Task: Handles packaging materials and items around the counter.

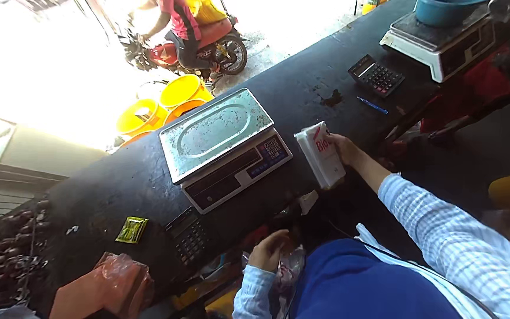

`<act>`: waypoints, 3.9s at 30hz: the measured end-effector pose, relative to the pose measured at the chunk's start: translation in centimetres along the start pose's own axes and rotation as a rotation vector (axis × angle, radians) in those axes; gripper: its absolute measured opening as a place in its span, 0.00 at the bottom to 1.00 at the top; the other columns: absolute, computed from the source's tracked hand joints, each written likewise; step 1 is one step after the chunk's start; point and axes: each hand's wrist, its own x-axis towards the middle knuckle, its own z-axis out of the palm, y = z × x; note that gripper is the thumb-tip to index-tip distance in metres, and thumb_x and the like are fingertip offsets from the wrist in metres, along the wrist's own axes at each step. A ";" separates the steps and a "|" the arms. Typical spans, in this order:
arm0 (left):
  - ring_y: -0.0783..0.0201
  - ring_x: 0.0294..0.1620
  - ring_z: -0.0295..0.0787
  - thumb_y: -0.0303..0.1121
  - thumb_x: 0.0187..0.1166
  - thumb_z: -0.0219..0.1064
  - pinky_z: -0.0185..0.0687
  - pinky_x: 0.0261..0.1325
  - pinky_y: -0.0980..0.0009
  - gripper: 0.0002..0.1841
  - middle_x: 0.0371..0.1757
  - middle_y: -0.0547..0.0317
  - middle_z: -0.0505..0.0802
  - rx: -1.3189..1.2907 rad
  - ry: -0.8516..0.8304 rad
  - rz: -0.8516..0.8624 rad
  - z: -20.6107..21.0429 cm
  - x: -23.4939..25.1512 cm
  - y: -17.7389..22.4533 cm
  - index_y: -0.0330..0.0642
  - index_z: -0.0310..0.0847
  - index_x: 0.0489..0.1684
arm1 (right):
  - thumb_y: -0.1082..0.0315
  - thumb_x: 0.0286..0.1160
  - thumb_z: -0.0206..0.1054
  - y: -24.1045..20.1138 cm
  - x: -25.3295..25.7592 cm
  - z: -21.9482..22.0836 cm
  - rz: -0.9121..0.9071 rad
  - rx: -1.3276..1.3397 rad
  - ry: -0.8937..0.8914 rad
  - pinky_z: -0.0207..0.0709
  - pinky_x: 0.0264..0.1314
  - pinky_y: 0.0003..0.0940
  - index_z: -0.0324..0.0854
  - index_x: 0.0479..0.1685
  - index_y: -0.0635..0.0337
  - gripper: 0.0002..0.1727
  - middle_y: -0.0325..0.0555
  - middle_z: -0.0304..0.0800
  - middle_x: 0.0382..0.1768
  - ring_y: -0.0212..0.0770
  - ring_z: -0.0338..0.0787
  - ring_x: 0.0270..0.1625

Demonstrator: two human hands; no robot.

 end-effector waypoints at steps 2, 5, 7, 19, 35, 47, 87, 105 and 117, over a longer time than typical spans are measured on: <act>0.54 0.60 0.93 0.30 0.82 0.59 0.86 0.67 0.50 0.21 0.59 0.48 0.95 -0.058 0.207 0.146 0.0 2.0 3.6 0.36 0.81 0.72 | 0.54 0.94 0.35 -1.1 -1.7 1.9 -0.033 0.137 -0.076 0.89 0.53 0.39 0.75 0.71 0.54 0.26 0.44 0.93 0.45 0.37 0.93 0.46; 0.53 0.66 0.89 0.48 0.84 0.60 0.81 0.71 0.48 0.30 0.65 0.47 0.91 -0.059 0.179 0.101 1.2 6.5 9.4 0.39 0.72 0.81 | 0.60 0.92 0.35 -1.3 -3.7 5.2 -0.098 0.384 -0.113 0.89 0.52 0.39 0.79 0.58 0.58 0.24 0.43 0.93 0.41 0.37 0.93 0.45; 0.53 0.51 0.94 0.42 0.80 0.64 0.85 0.61 0.47 0.21 0.47 0.44 0.95 -0.098 0.230 0.116 3.3 9.4 11.3 0.33 0.87 0.57 | 0.63 0.87 0.37 -1.6 -4.4 6.1 -0.152 0.511 -0.071 0.89 0.45 0.34 0.83 0.42 0.54 0.24 0.38 0.94 0.33 0.33 0.93 0.39; 0.49 0.49 0.94 0.31 0.69 0.79 0.83 0.61 0.41 0.13 0.44 0.43 0.97 0.068 0.224 0.054 -0.2 20.4 18.7 0.36 0.93 0.49 | 0.71 0.70 0.68 -6.4 -1.8 -9.2 -0.455 -0.368 -0.149 0.80 0.65 0.40 0.78 0.62 0.73 0.22 0.58 0.88 0.55 0.40 0.88 0.57; 0.39 0.77 0.79 0.61 0.63 0.79 0.78 0.72 0.43 0.53 0.93 0.43 0.57 0.369 0.084 -0.375 9.9 28.9 18.3 0.57 0.56 0.93 | 0.58 0.80 0.65 -1.7 4.7 -12.1 -0.475 -1.441 -0.354 0.63 0.80 0.62 0.77 0.79 0.58 0.28 0.54 0.79 0.79 0.58 0.77 0.80; 0.42 0.85 0.68 0.63 0.65 0.77 0.66 0.79 0.40 0.44 0.94 0.53 0.59 0.361 0.119 -0.499 9.5 29.3 17.8 0.60 0.69 0.85 | 0.50 0.79 0.67 -6.0 6.4 -8.1 0.123 -1.512 -0.478 0.72 0.65 0.67 0.85 0.54 0.67 0.25 0.65 0.89 0.55 0.64 0.85 0.65; 0.52 0.62 0.88 0.35 0.85 0.63 0.73 0.73 0.57 0.15 0.52 0.45 0.96 -0.120 0.119 0.093 13.6 27.1 17.2 0.35 0.94 0.49 | 0.52 0.78 0.70 3.0 -1.1 -17.5 -1.077 -0.906 0.249 0.69 0.70 0.34 0.86 0.54 0.52 0.16 0.46 0.85 0.44 0.41 0.82 0.55; 0.69 0.50 0.91 0.29 0.77 0.68 0.83 0.58 0.74 0.10 0.46 0.48 0.96 -0.385 0.507 0.349 15.9 26.6 16.1 0.30 0.94 0.43 | 0.74 0.80 0.58 -0.7 -0.4 -16.2 -0.940 -1.407 -0.312 0.77 0.74 0.53 0.90 0.44 0.65 0.12 0.57 0.93 0.57 0.57 0.90 0.64; 0.50 0.60 0.91 0.30 0.80 0.66 0.84 0.65 0.54 0.17 0.60 0.41 0.93 -0.049 0.617 0.077 13.6 22.2 16.7 0.36 0.88 0.64 | 0.64 0.90 0.51 -1.4 2.0 -13.2 -0.251 -1.651 -0.748 0.67 0.79 0.68 0.74 0.79 0.64 0.23 0.65 0.79 0.76 0.66 0.77 0.79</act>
